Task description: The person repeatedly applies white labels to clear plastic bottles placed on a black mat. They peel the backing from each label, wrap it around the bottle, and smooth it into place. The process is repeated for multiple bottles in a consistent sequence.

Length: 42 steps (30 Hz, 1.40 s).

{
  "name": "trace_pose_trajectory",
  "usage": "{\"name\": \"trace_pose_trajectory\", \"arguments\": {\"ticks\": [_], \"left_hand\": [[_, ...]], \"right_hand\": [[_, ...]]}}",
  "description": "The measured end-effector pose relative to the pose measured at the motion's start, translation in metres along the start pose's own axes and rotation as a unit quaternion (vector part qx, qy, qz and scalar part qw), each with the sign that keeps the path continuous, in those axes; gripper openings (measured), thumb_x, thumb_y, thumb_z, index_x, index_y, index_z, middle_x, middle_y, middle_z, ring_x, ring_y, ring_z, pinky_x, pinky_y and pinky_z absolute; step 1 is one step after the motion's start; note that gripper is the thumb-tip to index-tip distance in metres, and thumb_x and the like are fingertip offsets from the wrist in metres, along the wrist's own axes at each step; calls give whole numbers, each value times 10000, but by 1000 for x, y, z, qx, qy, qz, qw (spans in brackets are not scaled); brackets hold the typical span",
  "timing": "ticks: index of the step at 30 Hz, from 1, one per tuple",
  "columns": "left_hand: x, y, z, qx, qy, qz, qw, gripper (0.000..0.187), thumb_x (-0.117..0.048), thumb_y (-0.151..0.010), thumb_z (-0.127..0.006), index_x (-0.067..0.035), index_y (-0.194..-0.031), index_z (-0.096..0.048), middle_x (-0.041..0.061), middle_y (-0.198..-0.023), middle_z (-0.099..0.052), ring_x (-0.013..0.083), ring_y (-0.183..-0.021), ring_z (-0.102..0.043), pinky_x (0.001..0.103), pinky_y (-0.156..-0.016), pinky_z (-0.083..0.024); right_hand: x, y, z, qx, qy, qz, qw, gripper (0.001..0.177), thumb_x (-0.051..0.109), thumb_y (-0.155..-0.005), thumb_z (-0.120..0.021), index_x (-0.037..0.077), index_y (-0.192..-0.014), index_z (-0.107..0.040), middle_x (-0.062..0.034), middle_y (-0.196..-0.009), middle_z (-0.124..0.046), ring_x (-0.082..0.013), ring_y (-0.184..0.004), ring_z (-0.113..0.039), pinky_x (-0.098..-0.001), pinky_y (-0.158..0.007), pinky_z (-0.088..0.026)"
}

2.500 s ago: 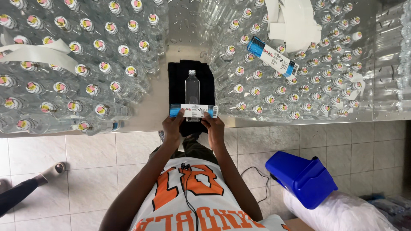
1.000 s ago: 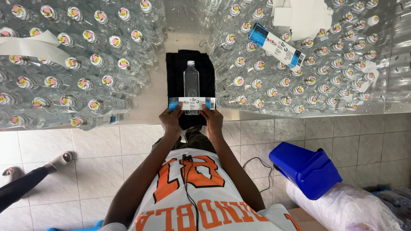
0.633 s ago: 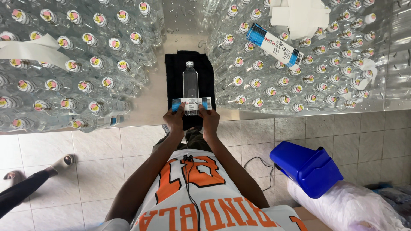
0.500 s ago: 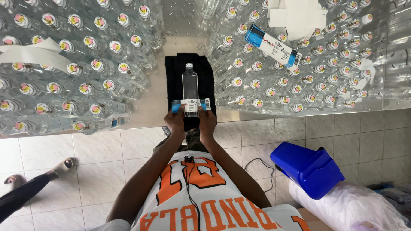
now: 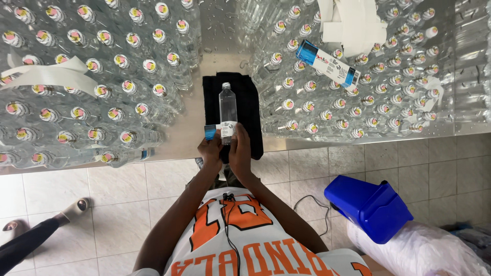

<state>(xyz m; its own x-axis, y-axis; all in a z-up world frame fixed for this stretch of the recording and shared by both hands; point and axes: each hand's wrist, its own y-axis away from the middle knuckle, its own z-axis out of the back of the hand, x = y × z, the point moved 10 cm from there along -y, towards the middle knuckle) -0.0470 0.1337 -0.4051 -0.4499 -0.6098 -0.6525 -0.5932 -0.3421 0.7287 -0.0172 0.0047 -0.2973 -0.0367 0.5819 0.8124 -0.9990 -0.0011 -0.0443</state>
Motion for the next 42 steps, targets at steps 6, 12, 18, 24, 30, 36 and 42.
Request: {"name": "trace_pose_trajectory", "arguments": {"ticks": [6, 12, 18, 24, 30, 36, 42], "left_hand": [[-3, 4, -1, -15, 66, 12, 998, 197, -91, -1009, -819, -8, -886, -689, 62, -683, -591, 178, -634, -686, 374, -655, -614], [-7, -13, 5, -16, -15, -42, 999, 240, -115, -971, -856, -74, -793, -701, 3, -631, -599, 87, -580, -650, 262, -599, -540], [-14, -29, 21, -34, -188, -91, 977, 259, -404, -958, -921, -164, -899, -843, 55, -781, -760, 163, -740, -690, 410, -692, -525], [-79, 25, 18, -23, -89, -112, 989, 908, -314, -900, -954, -17, -1634, -509, 152, -1324, -764, 130, -1057, -698, 285, -890, -630], [-146, 156, -21, 16, -383, -532, 755, 612, -121, -1052, -683, 49, -1612, -503, 336, -1623, -488, 525, -1514, -446, 584, -1253, -385], [-135, 158, -44, -7, -450, -576, 683, 735, -190, -1059, -622, 91, -1678, -343, 347, -1704, -381, 506, -1579, -370, 526, -1318, -303], [-156, 168, -34, -15, -394, -575, 717, 771, -209, -1034, -700, 90, -1665, -372, 336, -1666, -447, 508, -1543, -425, 532, -1295, -337]], "right_hand": [[-7, -8, -15, 71, -75, -147, 984, 880, 548, -1168, -458, -44, -1713, -100, -380, -1710, -196, -604, -1560, -293, -778, -1175, -457], [-27, -27, -20, 123, -128, -257, 950, 1064, 605, -1063, -667, -48, -1708, -129, -400, -1708, -191, -634, -1563, -272, -823, -1203, -402], [-2, -37, -19, 165, -230, -343, 896, 1095, 480, -975, -852, 13, -1722, -201, -353, -1712, -232, -580, -1579, -299, -749, -1240, -413], [-81, -32, -59, 131, -447, -327, 822, 741, 166, -993, -895, 20, -1599, -495, -178, -1418, -616, -324, -1346, -596, -539, -1055, -500], [-8, -47, -38, 135, -532, -205, 810, 645, 0, -1024, -766, -2, -1587, -452, -189, -1475, -575, -346, -1401, -577, -558, -1140, -533], [48, -48, -25, 152, -525, -129, 828, 724, -79, -977, -723, 61, -1611, -402, -137, -1508, -620, -249, -1379, -614, -456, -1148, -534], [96, -42, -4, 176, -528, -50, 829, 640, -34, -968, -739, 61, -1555, -501, -212, -1654, -546, -294, -1520, -518, -458, -1191, -481]]}}
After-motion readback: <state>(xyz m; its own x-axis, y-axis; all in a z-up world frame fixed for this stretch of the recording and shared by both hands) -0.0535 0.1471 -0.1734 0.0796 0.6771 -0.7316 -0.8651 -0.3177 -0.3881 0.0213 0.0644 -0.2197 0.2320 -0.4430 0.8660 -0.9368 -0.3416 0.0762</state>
